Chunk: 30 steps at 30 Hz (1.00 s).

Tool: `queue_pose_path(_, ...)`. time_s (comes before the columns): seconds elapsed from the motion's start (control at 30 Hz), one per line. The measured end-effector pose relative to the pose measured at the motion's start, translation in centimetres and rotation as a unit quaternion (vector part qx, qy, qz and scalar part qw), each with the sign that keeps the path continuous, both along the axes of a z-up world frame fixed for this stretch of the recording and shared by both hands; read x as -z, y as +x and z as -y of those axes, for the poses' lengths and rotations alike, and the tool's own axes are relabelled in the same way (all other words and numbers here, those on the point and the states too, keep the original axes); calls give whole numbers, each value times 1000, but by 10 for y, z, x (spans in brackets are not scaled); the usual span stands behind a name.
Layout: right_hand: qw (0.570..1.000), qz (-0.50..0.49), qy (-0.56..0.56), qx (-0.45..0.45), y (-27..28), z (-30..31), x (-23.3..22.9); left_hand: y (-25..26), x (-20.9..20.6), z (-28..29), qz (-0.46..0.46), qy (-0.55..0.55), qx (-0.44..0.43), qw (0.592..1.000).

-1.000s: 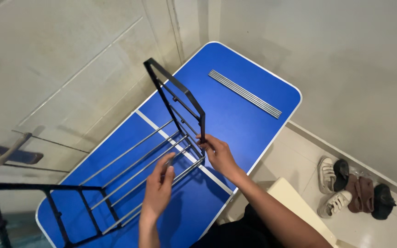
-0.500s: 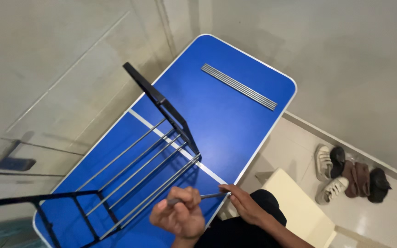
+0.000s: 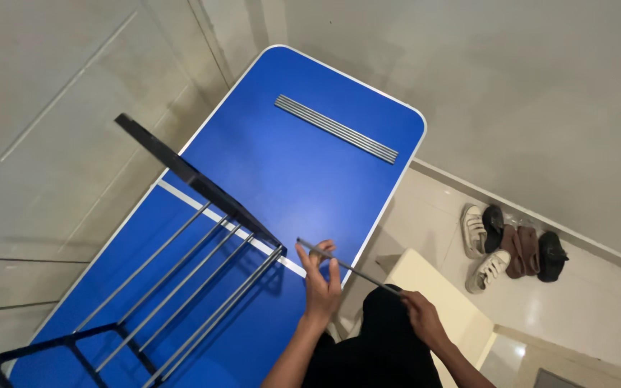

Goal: The person assembles a metal rack on a blue table. They repeatedly insert and remove metal rods into the frame, adjusting the structure throughout the clip.

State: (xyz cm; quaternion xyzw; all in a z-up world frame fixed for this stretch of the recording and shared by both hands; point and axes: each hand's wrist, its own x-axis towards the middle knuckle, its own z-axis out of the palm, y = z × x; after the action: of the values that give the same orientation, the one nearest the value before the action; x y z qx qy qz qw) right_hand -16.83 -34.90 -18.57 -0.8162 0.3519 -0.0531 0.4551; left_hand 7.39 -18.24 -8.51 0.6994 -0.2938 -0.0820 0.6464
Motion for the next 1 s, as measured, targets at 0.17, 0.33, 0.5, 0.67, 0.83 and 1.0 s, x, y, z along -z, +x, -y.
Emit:
queue_pose_path(0.17, 997, -27, -55, 51, -7, 15, 5, 10, 66, -17, 135, 301, 113, 937)
queue_pose_path(0.33, 989, -59, -119, 58, 28, 33, -4, 22, 107, -30, 220, 351, 205, 887)
queue_pose_path(0.5, 989, -24, -135, 57, 77, 50, -15, 24, 119, -32, 245, 397, 238, 852)
queue_pose_path(0.67, 991, 23, -114, 71, 115, 68, -20, 25, 121, -32, 223, 402, 231, 857)
queue_pose_path(0.83, 988, 51, -136, 52, 150, 87, -13, 26, 122, -30, 197, 421, 248, 850)
queue_pose_path(1.0, 972, 45, -228, 45, 193, 106, -3, 26, 121, -28, 198, 421, 245, 851)
